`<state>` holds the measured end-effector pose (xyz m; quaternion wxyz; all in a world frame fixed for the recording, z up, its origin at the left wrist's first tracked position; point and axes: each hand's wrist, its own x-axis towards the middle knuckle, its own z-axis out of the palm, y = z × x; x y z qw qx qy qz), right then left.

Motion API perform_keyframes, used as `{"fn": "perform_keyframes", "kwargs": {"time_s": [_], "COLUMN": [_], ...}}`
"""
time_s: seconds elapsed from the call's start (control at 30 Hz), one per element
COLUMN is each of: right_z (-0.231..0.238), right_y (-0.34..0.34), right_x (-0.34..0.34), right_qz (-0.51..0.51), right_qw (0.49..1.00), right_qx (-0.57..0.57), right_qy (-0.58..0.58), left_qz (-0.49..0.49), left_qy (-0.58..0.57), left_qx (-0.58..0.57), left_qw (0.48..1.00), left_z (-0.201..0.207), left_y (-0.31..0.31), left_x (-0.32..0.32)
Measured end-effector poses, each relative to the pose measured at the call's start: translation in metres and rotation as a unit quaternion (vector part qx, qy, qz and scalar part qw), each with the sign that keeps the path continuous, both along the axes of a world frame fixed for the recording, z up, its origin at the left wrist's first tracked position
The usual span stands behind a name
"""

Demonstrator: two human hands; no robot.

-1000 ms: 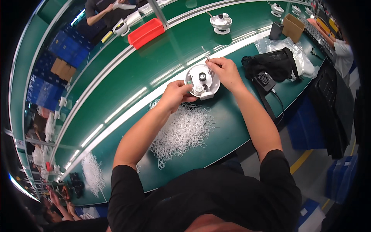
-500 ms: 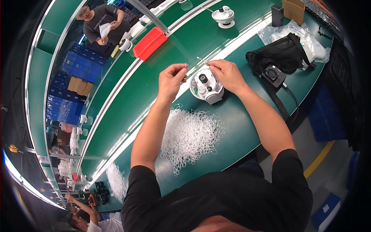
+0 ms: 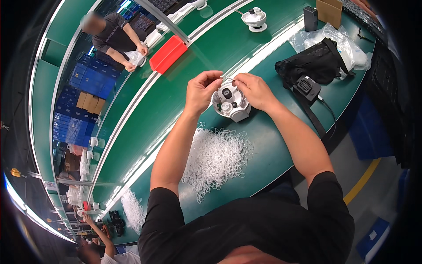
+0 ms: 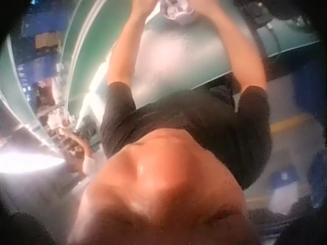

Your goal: The person assembles small white electronic components on a green factory table. They pick up a white cable tie, thread it through a circular white device, and secure it by hand. The person repeats this process, handling multiple components and ties, while other workers are visible in the background.

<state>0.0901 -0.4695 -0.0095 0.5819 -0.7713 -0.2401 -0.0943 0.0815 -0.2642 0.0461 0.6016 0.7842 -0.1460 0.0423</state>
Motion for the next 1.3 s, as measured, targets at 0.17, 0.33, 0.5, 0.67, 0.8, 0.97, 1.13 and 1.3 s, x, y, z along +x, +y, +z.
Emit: {"fn": "perform_keyframes", "kwargs": {"time_s": [0.17, 0.33, 0.5, 0.67, 0.8, 0.97, 1.13, 1.3], "right_z": [0.001, 0.002, -0.002, 0.01, 0.008, 0.002, -0.004, -0.015], "right_y": [0.0, -0.001, 0.004, 0.006, 0.008, 0.013, 0.016, 0.016], "right_x": [-0.001, -0.001, 0.0, -0.01, -0.008, -0.006, 0.0, 0.008], "right_qz": [0.011, 0.018, 0.029, 0.023, 0.044, 0.021, -0.003, 0.01], "right_qw": [1.0, 1.0, 0.998, 0.99, 0.992, 0.991, 0.979, 0.912], "right_qx": [0.001, 0.013, 0.062, 0.132, 0.119, 0.132, 0.197, 0.331], "right_qy": [-0.007, -0.008, -0.004, 0.053, 0.025, -0.016, 0.056, 0.241], "left_qz": [-0.026, -0.006, -0.021, -0.033, -0.04, -0.029, -0.069, -0.109], "left_qy": [0.023, 0.039, 0.07, 0.12, 0.114, 0.077, -0.004, -0.118], "left_qx": [0.016, 0.019, 0.001, 0.043, 0.103, 0.175, 0.218, 0.342], "left_qw": [0.999, 0.999, 0.997, 0.991, 0.987, 0.981, 0.974, 0.926], "left_z": [-0.002, -0.006, -0.007, -0.006, -0.008, -0.01, -0.01, -0.01], "left_y": [-0.002, -0.002, -0.003, 0.01, 0.014, 0.013, 0.008, 0.008], "left_x": [-0.001, 0.004, 0.005, 0.018, 0.024, 0.022, 0.016, 0.016]}}
